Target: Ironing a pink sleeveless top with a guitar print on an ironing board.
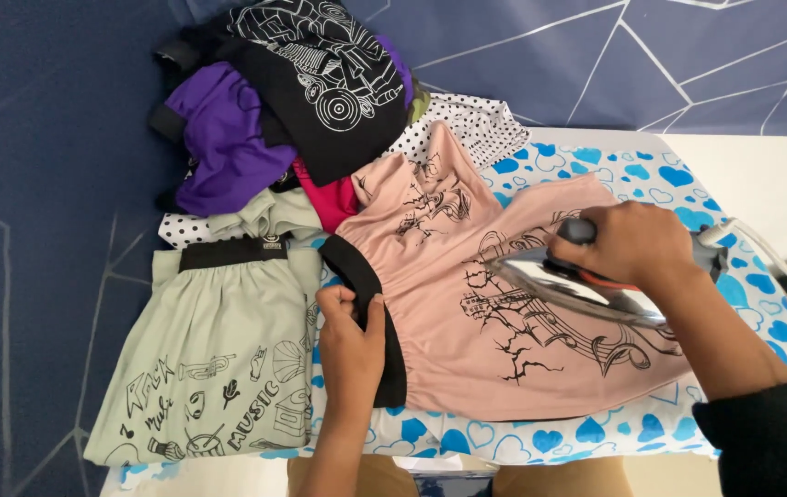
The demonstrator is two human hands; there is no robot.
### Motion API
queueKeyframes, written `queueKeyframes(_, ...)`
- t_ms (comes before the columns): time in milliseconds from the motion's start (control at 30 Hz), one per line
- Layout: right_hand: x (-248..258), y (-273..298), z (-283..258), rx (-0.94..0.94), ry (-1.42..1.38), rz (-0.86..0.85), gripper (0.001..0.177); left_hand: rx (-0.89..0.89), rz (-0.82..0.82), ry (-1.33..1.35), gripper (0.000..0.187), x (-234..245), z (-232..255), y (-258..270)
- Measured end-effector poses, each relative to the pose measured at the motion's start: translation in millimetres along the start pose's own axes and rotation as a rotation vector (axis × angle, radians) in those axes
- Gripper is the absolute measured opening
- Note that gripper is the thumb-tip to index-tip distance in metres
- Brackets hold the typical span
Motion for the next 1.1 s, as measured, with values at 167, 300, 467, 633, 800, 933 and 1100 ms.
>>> queueKeyframes(167,-28,-4,5,0.11,0.091,0.141,0.062,0.006,0.008,-0.009,0.031,0,-3,-2)
queueKeyframes(300,-12,-6,-10,0.039,0.073,0.078,0.07,0.01,0.01,-0.025,0.032,-1,-3,-2)
queueKeyframes(467,-29,-25,-8,0.112,0.046,0.298,0.067,0.032,-0.006,-0.072,0.028,2,7,3)
queueKeyframes(633,-32,-20,-16,0.221,0.03,0.328,0.064,0.042,-0.001,-0.075,0.027,2,9,3)
queueKeyframes(800,-26,-22,-21,0.221,0.051,0.264,0.069,0.022,-0.008,-0.079,0.026,0,6,1)
queueKeyframes(933,-25,-18,-22,0.238,0.038,0.272,0.067,0.033,-0.006,-0.085,0.027,0,7,2)
queueKeyframes(1100,-31,-11,-30,0.278,0.058,0.264,0.07,0.047,-0.008,-0.079,0.028,0,4,0)
Point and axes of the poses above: each hand's wrist, its own y-axis away from the middle knuckle, its own x-axis out of the back of the hand, z = x × y, the point moved 3 cm from there along -y, towards the middle knuckle, and after that the axes turned 15 degrees about -z, right-handed, at the moved point
